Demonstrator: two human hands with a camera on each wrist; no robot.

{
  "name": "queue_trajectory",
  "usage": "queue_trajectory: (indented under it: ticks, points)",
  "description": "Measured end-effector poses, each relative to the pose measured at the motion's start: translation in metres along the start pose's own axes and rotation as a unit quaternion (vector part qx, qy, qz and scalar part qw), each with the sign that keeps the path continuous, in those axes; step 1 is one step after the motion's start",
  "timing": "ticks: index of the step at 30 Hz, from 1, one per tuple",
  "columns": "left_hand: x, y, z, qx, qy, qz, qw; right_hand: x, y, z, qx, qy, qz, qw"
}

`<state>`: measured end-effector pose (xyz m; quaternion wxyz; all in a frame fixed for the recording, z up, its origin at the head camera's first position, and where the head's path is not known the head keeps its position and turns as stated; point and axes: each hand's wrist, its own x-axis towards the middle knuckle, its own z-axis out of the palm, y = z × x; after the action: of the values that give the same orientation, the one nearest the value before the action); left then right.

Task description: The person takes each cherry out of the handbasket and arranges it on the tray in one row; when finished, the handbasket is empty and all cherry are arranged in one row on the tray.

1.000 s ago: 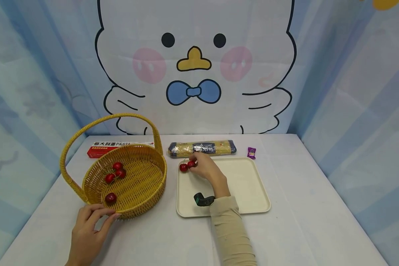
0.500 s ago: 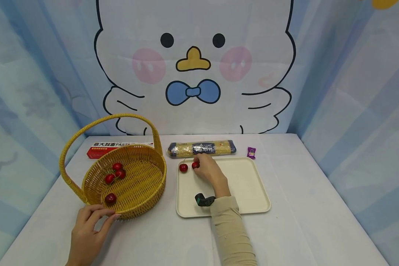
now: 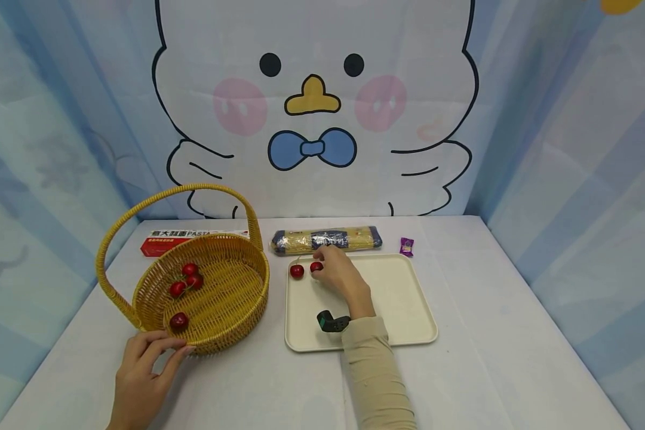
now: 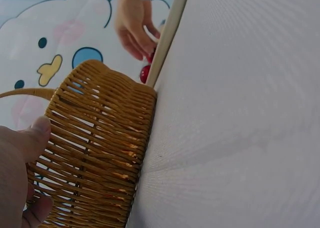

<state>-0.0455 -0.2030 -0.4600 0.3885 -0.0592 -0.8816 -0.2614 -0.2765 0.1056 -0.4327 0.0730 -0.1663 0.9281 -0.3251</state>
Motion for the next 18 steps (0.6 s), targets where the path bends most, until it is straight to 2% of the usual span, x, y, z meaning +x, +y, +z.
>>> queue_trajectory:
  ticks: [7, 13, 18]
  points:
    - [-0.001, -0.002, 0.000, -0.009, 0.004, 0.013, 0.9999, -0.005, -0.014, -0.010, 0.004, 0.019, -0.024, 1.000]
    - [0.000, 0.000, -0.001, -0.001, -0.009, -0.004, 1.0000, -0.011, -0.037, -0.013, 0.009, 0.049, -0.057, 0.997]
    - [0.000, 0.001, -0.001, 0.000, -0.012, -0.008, 0.9999, -0.013, -0.056, -0.010, 0.016, 0.056, -0.090, 0.994]
